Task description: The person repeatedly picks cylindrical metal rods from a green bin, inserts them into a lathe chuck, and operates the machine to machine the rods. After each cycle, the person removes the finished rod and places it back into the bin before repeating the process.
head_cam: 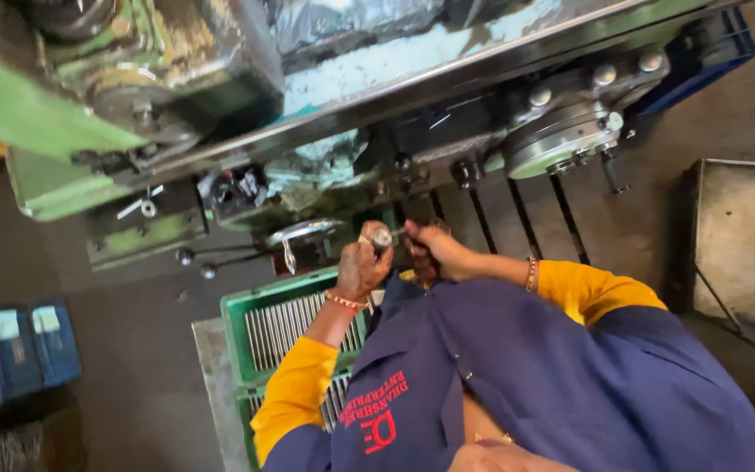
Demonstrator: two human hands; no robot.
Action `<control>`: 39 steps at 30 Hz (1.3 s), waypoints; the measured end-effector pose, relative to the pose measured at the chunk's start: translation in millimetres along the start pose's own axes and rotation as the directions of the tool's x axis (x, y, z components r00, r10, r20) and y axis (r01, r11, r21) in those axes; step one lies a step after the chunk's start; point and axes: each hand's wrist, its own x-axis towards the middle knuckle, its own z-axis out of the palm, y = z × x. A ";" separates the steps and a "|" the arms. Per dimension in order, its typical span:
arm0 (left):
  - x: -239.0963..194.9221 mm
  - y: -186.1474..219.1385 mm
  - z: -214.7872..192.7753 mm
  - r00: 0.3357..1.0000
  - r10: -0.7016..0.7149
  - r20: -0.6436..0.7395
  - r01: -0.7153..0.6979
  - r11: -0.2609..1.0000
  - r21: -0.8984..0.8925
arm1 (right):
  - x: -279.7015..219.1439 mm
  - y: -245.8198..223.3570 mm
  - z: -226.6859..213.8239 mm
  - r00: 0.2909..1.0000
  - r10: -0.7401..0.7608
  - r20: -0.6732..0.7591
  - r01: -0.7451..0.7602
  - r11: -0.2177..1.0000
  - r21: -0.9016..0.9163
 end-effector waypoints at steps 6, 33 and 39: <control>2.5 -16.7 1.7 0.966 -0.050 0.255 0.061 0.998 -0.034 | -1.9 10.6 -14.4 0.968 0.204 0.143 -0.227 0.960 0.165; -52.4 -103.1 -14.7 0.479 -0.876 -0.054 0.037 0.082 -0.996 | 3.7 -18.5 -9.4 0.997 -0.067 0.041 0.061 0.989 0.133; -41.4 -91.4 -24.1 0.463 -0.878 -0.123 0.096 0.188 -0.978 | -3.2 -32.4 0.3 0.988 -0.153 0.027 0.152 0.987 0.057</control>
